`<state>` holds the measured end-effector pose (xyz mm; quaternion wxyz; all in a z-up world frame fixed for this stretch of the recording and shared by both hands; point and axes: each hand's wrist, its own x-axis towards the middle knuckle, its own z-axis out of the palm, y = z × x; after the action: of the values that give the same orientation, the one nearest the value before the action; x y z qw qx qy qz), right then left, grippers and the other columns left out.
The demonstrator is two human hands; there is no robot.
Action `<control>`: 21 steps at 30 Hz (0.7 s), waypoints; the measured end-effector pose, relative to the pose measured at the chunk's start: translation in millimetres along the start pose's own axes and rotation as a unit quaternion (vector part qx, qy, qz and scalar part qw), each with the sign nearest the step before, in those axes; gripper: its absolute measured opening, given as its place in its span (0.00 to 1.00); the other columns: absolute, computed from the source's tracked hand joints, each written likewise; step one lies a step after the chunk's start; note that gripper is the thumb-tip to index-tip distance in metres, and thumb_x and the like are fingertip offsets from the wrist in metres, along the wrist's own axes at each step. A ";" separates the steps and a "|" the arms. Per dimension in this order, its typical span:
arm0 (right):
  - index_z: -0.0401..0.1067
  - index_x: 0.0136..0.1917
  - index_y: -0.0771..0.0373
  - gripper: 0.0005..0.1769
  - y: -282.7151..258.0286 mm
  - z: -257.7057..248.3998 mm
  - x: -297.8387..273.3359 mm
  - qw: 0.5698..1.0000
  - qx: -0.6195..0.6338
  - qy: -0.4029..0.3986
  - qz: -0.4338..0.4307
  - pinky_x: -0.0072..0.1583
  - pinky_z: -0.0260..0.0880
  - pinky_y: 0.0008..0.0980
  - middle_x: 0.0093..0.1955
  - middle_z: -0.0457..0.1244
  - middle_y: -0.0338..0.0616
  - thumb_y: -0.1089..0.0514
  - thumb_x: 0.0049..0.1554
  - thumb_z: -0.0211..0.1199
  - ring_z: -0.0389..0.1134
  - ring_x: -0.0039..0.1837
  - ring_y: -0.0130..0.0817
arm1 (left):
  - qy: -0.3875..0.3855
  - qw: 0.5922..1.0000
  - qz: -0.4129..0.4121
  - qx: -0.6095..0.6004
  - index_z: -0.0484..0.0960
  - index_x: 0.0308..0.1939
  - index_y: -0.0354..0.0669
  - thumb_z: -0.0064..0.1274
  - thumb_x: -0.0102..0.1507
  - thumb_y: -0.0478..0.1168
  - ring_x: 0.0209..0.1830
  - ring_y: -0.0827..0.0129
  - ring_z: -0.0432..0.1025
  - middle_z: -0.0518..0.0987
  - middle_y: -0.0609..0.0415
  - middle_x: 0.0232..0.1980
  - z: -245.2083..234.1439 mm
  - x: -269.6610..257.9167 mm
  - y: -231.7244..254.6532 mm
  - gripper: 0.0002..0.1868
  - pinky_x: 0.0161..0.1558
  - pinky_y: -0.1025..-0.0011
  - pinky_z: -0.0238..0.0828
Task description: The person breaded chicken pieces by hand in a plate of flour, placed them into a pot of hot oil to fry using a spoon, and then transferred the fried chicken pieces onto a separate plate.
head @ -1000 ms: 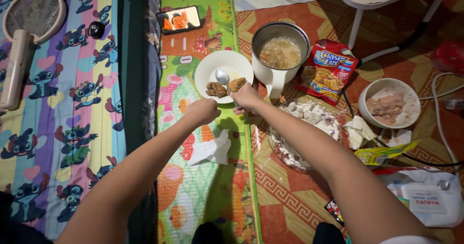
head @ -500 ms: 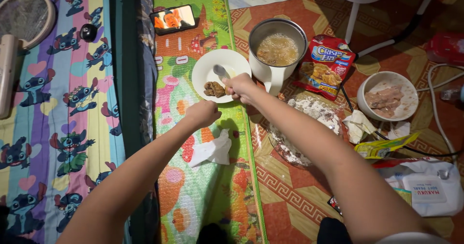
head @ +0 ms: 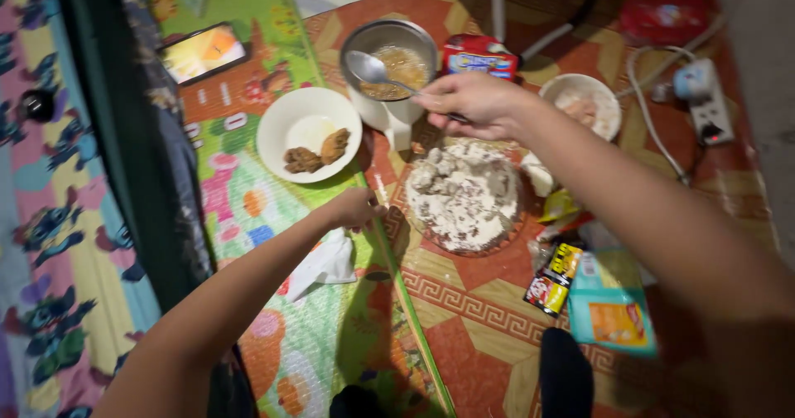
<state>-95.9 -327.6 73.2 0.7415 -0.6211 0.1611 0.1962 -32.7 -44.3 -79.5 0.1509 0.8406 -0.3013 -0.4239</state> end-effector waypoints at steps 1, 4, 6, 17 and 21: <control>0.71 0.54 0.63 0.09 5.7 -17.4 -13.2 0.999 -0.024 0.023 0.007 0.30 0.52 0.20 0.32 0.60 0.36 0.57 0.64 0.58 0.54 0.29 0.19 | 0.004 1.000 -0.005 -0.015 0.81 0.49 0.32 0.52 0.67 0.51 0.22 0.64 0.78 0.84 0.49 0.30 4.8 4.1 5.1 0.22 0.27 0.67 0.76; 0.64 0.50 0.67 0.11 34.1 -63.1 -41.7 0.998 -0.003 -0.040 -0.045 0.30 0.49 0.23 0.31 0.55 0.36 0.57 0.68 0.58 0.52 0.30 0.21 | 0.001 0.995 -0.039 -0.091 0.77 0.53 0.32 0.53 0.67 0.51 0.26 0.63 0.79 0.82 0.45 0.35 19.4 15.9 11.5 0.23 0.30 0.66 0.79; 0.66 0.52 0.66 0.09 49.6 -86.3 -54.9 1.000 -0.003 0.028 0.001 0.31 0.48 0.23 0.33 0.56 0.35 0.57 0.67 0.57 0.51 0.31 0.20 | -0.022 0.982 -0.041 -0.185 0.77 0.54 0.34 0.53 0.66 0.48 0.29 0.63 0.80 0.82 0.45 0.38 30.4 25.1 10.6 0.20 0.33 0.66 0.82; 0.70 0.63 0.63 0.15 56.5 -119.9 -57.6 0.989 0.003 0.146 0.026 0.32 0.50 0.18 0.38 0.59 0.35 0.57 0.65 0.54 0.52 0.32 0.17 | 0.016 0.894 -0.073 -0.441 0.72 0.50 0.34 0.53 0.64 0.32 0.37 0.64 0.79 0.79 0.47 0.43 79.1 73.8 5.1 0.12 0.42 0.60 0.87; 0.68 0.62 0.64 0.14 51.9 -102.0 -44.8 0.991 0.010 0.133 0.023 0.33 0.53 0.18 0.39 0.59 0.35 0.58 0.65 0.55 0.54 0.34 0.18 | 0.064 0.913 -0.069 -0.397 0.73 0.48 0.29 0.56 0.62 0.30 0.33 0.57 0.80 0.81 0.42 0.40 74.8 80.6 7.2 0.12 0.35 0.59 0.85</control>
<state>-159.9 -424.2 32.3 0.7147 -0.6305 0.2745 0.1278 -58.5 -100.9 -170.4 0.4616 0.7556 -0.0390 -0.4631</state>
